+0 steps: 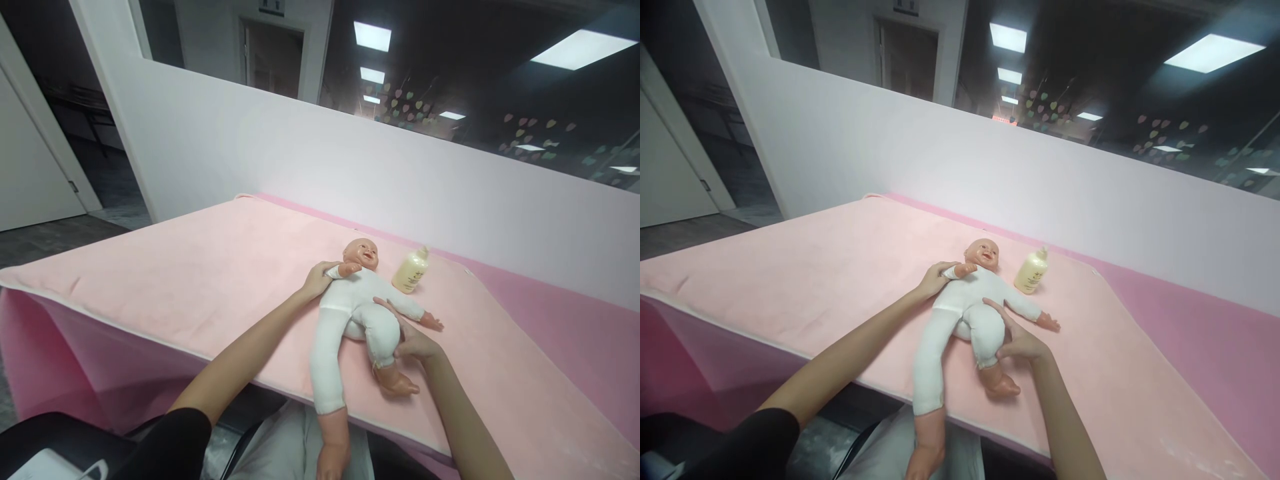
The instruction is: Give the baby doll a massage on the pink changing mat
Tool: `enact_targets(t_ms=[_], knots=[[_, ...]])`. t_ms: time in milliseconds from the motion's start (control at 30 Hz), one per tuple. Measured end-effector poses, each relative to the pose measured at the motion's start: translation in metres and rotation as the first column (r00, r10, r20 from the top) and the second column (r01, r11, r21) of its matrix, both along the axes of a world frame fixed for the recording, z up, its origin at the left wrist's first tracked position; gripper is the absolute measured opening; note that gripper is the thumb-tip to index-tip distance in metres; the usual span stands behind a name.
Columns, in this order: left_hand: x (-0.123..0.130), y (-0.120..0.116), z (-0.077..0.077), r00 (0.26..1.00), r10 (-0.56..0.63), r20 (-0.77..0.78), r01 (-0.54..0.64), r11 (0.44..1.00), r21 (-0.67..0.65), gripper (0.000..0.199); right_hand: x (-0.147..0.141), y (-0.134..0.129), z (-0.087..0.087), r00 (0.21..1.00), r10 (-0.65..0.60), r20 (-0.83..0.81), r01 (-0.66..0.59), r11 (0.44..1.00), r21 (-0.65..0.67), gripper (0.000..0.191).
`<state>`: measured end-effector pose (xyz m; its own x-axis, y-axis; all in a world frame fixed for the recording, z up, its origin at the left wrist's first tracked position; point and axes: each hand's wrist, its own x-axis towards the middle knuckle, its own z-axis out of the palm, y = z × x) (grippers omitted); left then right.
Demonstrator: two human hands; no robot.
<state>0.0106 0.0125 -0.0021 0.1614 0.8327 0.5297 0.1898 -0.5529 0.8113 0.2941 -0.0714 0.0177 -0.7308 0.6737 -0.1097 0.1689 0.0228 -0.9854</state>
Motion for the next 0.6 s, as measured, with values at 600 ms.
enact_targets(t_ms=[600], knots=[[-0.0002, -0.0041, 0.0039, 0.999, 0.011, -0.042, -0.010, 1.000, 0.021, 0.045, -0.0003, 0.0004, 0.0003, 1.000, 0.003, 0.017, -0.002, 1.000, -0.007, 0.132]])
